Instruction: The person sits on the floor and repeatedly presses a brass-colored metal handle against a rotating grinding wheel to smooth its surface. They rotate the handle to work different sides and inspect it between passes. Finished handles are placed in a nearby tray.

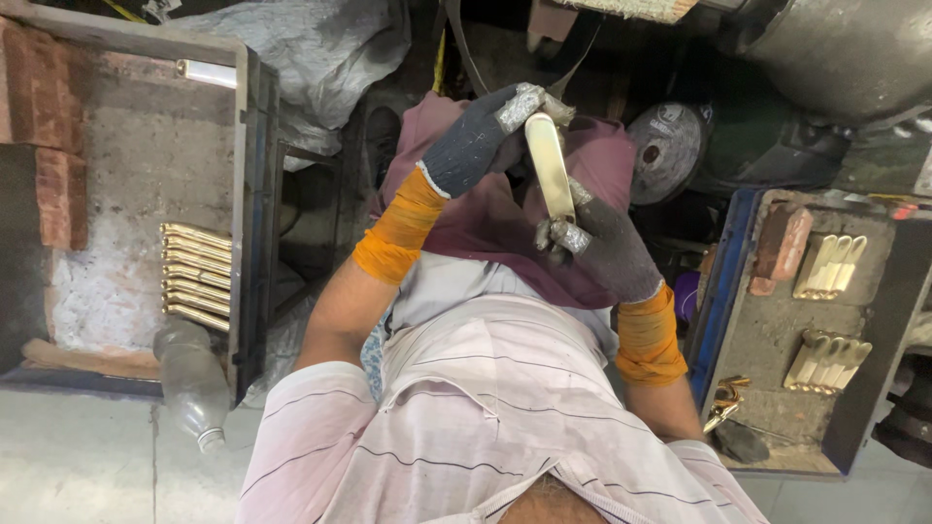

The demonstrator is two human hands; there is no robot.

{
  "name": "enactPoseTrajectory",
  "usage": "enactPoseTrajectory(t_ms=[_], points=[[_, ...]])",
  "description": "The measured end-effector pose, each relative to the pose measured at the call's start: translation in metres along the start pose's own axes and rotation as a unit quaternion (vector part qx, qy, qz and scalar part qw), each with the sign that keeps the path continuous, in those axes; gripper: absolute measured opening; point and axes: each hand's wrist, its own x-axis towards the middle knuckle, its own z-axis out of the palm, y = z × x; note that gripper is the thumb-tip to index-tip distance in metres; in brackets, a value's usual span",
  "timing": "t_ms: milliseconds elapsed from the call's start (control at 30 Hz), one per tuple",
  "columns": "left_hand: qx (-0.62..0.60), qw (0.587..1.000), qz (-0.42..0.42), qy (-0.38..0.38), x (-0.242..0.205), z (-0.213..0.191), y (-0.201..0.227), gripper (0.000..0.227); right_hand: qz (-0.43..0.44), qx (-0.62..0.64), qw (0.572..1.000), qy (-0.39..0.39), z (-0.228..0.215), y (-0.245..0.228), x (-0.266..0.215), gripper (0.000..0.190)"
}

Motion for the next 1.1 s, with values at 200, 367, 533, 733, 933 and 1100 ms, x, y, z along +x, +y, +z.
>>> enactPoseTrajectory(t_ms=[200, 367, 533, 733, 933, 1100], points=[[0.007, 1.0, 0.002, -0.002, 0.003, 0.003, 0.002, 0.03, -0.005, 0.008, 1.0, -0.002, 0.0, 0.0, -0.004, 0.065], [0.012, 1.0, 0.008, -0.003, 0.004, 0.003, -0.003, 0.03, -0.002, -0.035, 0.999, 0.007, 0.001, 0.0, -0.007, 0.061], [0.047, 0.999, 0.026, -0.008, 0.009, -0.008, -0.023, 0.031, 0.002, -0.049, 0.999, 0.012, 0.0, 0.005, -0.011, 0.062], [0.026, 0.991, 0.121, -0.041, 0.027, -0.015, -0.043, 0.031, -0.017, 0.012, 1.0, -0.007, -0.004, 0.013, -0.012, 0.067], [0.002, 0.995, 0.095, -0.041, 0.025, -0.009, -0.034, 0.029, -0.018, -0.003, 1.0, -0.014, -0.002, 0.01, -0.014, 0.071], [0.057, 0.994, 0.091, -0.023, 0.025, -0.004, -0.027, 0.028, -0.008, 0.03, 0.999, -0.032, 0.004, -0.003, -0.011, 0.066]])
